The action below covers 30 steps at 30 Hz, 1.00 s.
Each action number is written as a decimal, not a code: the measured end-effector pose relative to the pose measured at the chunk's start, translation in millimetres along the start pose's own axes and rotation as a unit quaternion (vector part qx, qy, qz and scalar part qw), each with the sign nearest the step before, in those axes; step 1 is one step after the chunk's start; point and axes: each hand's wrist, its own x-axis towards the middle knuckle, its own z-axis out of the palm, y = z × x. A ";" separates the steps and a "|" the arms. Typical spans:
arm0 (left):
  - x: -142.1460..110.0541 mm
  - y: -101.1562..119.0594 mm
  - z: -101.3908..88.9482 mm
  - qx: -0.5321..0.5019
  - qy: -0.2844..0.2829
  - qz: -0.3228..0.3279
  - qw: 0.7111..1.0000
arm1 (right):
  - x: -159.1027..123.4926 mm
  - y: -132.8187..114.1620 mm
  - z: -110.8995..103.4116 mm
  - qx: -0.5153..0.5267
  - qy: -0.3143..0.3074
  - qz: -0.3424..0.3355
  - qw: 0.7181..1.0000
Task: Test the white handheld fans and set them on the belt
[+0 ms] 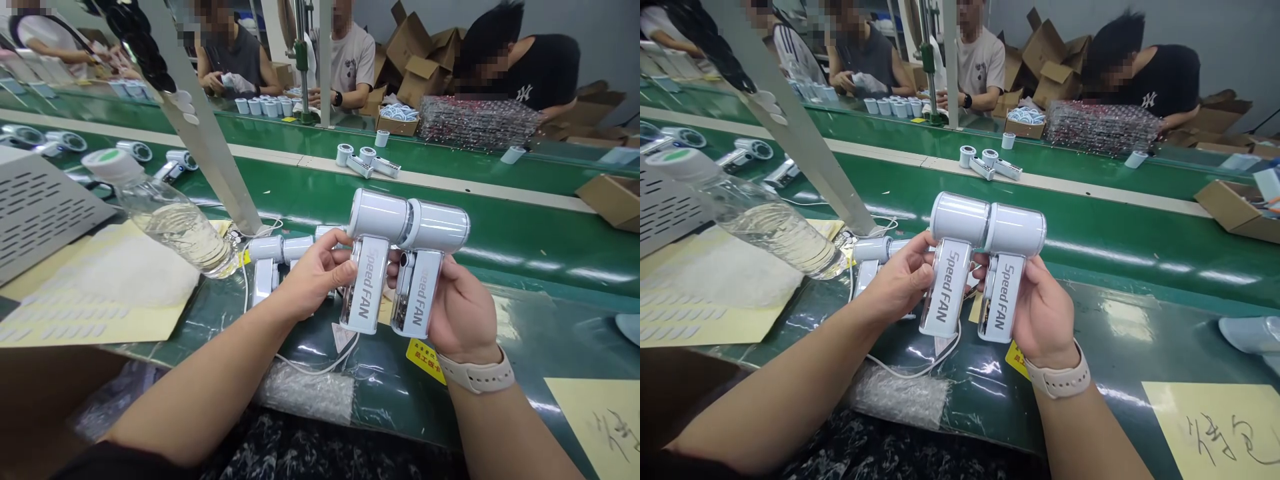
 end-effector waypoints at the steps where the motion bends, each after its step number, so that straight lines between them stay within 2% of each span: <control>1: 0.1 0.2 0.4 -0.001 -0.001 0.000 1.000 | 0.5 0.6 0.0 0.001 0.006 0.001 1.000; 5: 0.8 0.2 2.0 0.001 -0.001 -0.008 1.000 | 2.5 1.4 0.7 0.006 0.047 0.023 0.999; 10: 2.3 0.1 2.3 0.020 0.036 -0.041 0.998 | 3.7 -0.8 3.9 0.006 0.085 0.093 0.992; 14: 3.2 -0.4 0.6 0.021 0.051 -0.068 0.996 | 4.2 -0.1 3.6 0.007 0.087 0.104 0.991; 17: 2.8 -1.0 -0.3 0.022 0.051 -0.065 0.996 | 4.8 2.4 1.3 -0.002 0.048 0.077 0.996; 20: 0.6 -1.1 -0.9 0.045 0.031 -0.040 0.998 | 2.8 2.9 -2.3 -0.041 0.016 0.012 0.999; 22: -1.6 -1.1 -1.8 0.114 0.026 0.029 0.993 | -1.8 0.7 -5.2 -0.113 0.009 -0.071 0.991; 24: -3.5 -1.4 -3.5 0.234 0.017 0.156 0.959 | -8.4 -2.7 -7.7 -0.210 -0.021 -0.183 0.960; 25: -4.0 -1.7 -4.6 0.299 0.008 0.235 0.925 | -11.7 -4.0 -8.5 -0.252 -0.050 -0.242 0.936; 27: -4.1 -2.5 -6.1 0.401 -0.011 0.374 0.836 | -16.2 -4.0 -8.7 -0.297 -0.115 -0.329 0.889; 29: -3.7 -2.3 -5.9 0.458 -0.011 0.449 0.767 | -16.5 0.0 -7.3 -0.291 -0.155 -0.353 0.876; 30: -3.7 -1.3 -5.2 0.477 0.000 0.455 0.752 | -15.2 2.8 -6.5 -0.279 -0.157 -0.341 0.884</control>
